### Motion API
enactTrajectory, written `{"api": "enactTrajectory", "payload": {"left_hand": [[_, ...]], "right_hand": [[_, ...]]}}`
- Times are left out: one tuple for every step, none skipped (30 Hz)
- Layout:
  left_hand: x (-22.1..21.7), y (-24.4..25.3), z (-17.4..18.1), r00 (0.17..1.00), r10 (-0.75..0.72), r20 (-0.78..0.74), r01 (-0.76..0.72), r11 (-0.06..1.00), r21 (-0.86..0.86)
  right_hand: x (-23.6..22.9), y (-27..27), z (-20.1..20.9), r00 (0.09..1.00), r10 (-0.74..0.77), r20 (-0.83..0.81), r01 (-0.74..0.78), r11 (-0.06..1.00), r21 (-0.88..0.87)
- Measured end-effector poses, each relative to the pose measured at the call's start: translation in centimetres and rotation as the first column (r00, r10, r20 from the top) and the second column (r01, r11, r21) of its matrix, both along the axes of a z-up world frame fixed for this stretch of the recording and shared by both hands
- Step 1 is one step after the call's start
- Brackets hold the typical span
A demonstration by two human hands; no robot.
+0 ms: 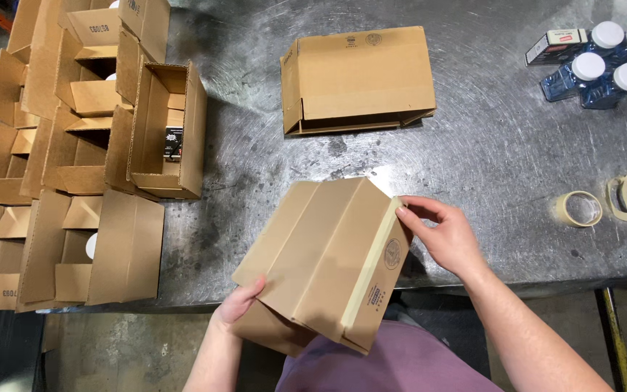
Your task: The person unfolds several cardboard boxes by hand on a metal table, removing tape and flattening them.
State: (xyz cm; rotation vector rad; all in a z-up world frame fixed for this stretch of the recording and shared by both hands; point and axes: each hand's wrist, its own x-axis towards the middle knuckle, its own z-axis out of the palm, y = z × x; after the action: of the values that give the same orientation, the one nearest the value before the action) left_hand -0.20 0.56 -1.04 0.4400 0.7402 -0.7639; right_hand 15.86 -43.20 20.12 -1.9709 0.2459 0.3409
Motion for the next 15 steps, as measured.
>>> {"api": "enactTrajectory", "payload": {"left_hand": [[0.9, -1.9, 4.3, 1.000, -0.003, -0.002, 0.003, 1.000, 0.001], [1.9, -3.9, 8.5, 0.996, 0.018, 0.082, -0.031, 0.987, 0.155], [2.9, -5.8, 12.7, 0.985, 0.025, 0.169, -0.075, 0.951, 0.300], [2.5, -5.9, 11.9, 0.986, 0.022, 0.168, -0.072, 0.951, 0.301], [2.1, -5.9, 11.1, 0.958, -0.034, 0.284, -0.076, 0.926, 0.370], [1.8, -6.0, 10.3, 0.914, -0.098, 0.393, -0.090, 0.897, 0.433], [1.7, -6.5, 10.5, 0.914, -0.101, 0.393, -0.087, 0.897, 0.433], [1.5, -6.9, 10.6, 0.926, -0.051, 0.375, -0.123, 0.896, 0.426], [1.3, -7.4, 10.6, 0.934, -0.001, 0.357, -0.159, 0.894, 0.419], [1.3, -8.1, 11.3, 0.935, -0.002, 0.355, -0.158, 0.894, 0.420], [1.2, -8.7, 11.9, 0.947, 0.052, 0.316, -0.187, 0.891, 0.413], [1.2, -9.4, 12.5, 0.955, 0.106, 0.276, -0.216, 0.888, 0.407], [1.1, -9.6, 12.4, 0.956, 0.105, 0.275, -0.215, 0.887, 0.408], [1.0, -9.8, 12.3, 0.935, 0.079, 0.345, -0.237, 0.863, 0.447], [0.9, -10.1, 12.1, 0.910, 0.048, 0.411, -0.262, 0.836, 0.482]], "right_hand": [[0.1, 0.3, 0.1, 1.000, -0.003, -0.002, 0.003, 1.000, 0.001], [0.2, 0.4, 0.3, 0.999, -0.017, 0.042, 0.017, 1.000, 0.000], [0.3, 0.6, 0.4, 0.996, -0.031, 0.086, 0.031, 1.000, -0.001], [0.3, 0.6, 0.0, 0.996, -0.034, 0.085, 0.035, 0.999, 0.000], [0.2, 0.6, -0.4, 0.980, -0.018, 0.197, 0.021, 1.000, -0.017], [0.3, 0.6, -0.8, 0.951, 0.002, 0.308, 0.010, 0.999, -0.036], [0.3, 0.5, -1.0, 0.951, -0.001, 0.308, 0.012, 0.999, -0.035], [0.2, 0.5, -1.1, 0.910, 0.018, 0.413, 0.011, 0.998, -0.068], [0.2, 0.5, -1.3, 0.857, 0.042, 0.513, 0.012, 0.995, -0.101], [0.1, 0.7, -1.1, 0.858, 0.040, 0.512, 0.013, 0.995, -0.099], [0.0, 0.8, -0.9, 0.825, 0.047, 0.562, 0.025, 0.993, -0.119], [-0.1, 0.9, -0.7, 0.790, 0.055, 0.611, 0.038, 0.990, -0.138], [0.0, 0.9, -0.6, 0.790, 0.054, 0.610, 0.039, 0.990, -0.137], [0.0, 0.9, -0.5, 0.760, 0.061, 0.647, 0.043, 0.989, -0.144], [0.0, 0.8, -0.5, 0.727, 0.070, 0.683, 0.047, 0.987, -0.151]]}}
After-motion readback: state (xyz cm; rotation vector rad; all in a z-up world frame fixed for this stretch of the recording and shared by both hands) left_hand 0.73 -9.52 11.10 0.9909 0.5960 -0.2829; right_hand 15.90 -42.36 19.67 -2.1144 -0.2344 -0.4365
